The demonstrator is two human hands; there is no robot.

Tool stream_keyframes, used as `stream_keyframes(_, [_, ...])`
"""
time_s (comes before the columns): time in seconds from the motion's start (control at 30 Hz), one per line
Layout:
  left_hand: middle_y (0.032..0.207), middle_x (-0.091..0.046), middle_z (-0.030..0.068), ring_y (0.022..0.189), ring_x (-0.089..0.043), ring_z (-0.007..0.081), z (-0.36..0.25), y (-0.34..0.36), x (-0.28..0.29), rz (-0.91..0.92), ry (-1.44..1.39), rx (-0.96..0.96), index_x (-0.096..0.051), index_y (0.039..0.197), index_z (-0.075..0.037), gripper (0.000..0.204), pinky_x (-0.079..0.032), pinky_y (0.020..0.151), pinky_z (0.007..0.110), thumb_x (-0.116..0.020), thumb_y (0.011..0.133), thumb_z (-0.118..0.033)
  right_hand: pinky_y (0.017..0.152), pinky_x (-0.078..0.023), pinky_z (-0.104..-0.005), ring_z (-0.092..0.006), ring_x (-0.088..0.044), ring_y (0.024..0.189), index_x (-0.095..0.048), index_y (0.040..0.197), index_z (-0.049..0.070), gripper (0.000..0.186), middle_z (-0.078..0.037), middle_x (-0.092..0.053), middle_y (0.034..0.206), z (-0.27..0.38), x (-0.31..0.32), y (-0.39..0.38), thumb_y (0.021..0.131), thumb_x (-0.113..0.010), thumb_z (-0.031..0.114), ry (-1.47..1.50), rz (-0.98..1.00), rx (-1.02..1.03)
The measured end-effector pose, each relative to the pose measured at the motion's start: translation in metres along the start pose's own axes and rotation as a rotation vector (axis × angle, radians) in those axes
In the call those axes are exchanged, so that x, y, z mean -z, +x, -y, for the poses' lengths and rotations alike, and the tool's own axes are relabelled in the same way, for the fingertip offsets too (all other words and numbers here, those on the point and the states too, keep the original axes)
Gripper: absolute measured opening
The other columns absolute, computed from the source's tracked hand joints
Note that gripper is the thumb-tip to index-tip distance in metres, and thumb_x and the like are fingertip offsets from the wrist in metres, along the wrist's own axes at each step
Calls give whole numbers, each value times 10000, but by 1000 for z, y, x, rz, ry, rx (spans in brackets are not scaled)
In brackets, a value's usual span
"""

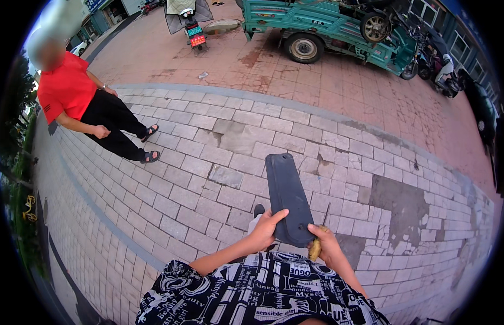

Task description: The person uses a screwdriver to remove a mudguard from the rear wheel of a scooter. They unscrew the fasteners, detach the mudguard, and then place it on the ground before standing up.

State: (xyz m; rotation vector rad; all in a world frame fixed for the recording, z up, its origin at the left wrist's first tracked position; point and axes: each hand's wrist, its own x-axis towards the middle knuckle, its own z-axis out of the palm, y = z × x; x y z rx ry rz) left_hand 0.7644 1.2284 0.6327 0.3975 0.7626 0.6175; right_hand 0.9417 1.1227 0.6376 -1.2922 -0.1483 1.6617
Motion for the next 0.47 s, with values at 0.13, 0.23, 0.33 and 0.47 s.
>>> stream_keyframes(0.13, [1129,-624,119,1005,-617,194,-61,56,-11,72,63,-90,-518,1203,22,396,-507,877,322,-673,879,-145,497,-437,-265,-130,-523,548,-579,933,19,294,-40,-569,710,54,-43,32,826,-724,252,-14,-39,86])
stream_keyframes(0.23, [1112,-627,117,968,-620,180,-111,90,-10,71,175,-174,-532,1179,17,386,-508,846,312,-685,873,-163,519,-435,-254,-114,-525,566,-592,936,21,278,-33,-586,732,98,-71,59,828,-722,241,-128,-151,251])
stream_keyframes(0.33, [1076,-632,93,947,-619,160,-169,101,5,28,272,-291,-535,1160,3,340,-509,834,303,-666,883,-145,556,-448,-245,-95,-552,610,-623,909,8,240,-24,-619,767,141,-93,80,832,-717,215,-436,-259,455])
stream_keyframes(0.47, [1099,-615,82,1010,-598,167,-221,131,35,-25,286,-405,-487,1209,2,418,-484,908,318,-681,874,-156,559,-444,-212,-73,-562,613,-647,917,-3,213,-68,-688,835,173,-116,110,840,-713,184,-419,-181,602])
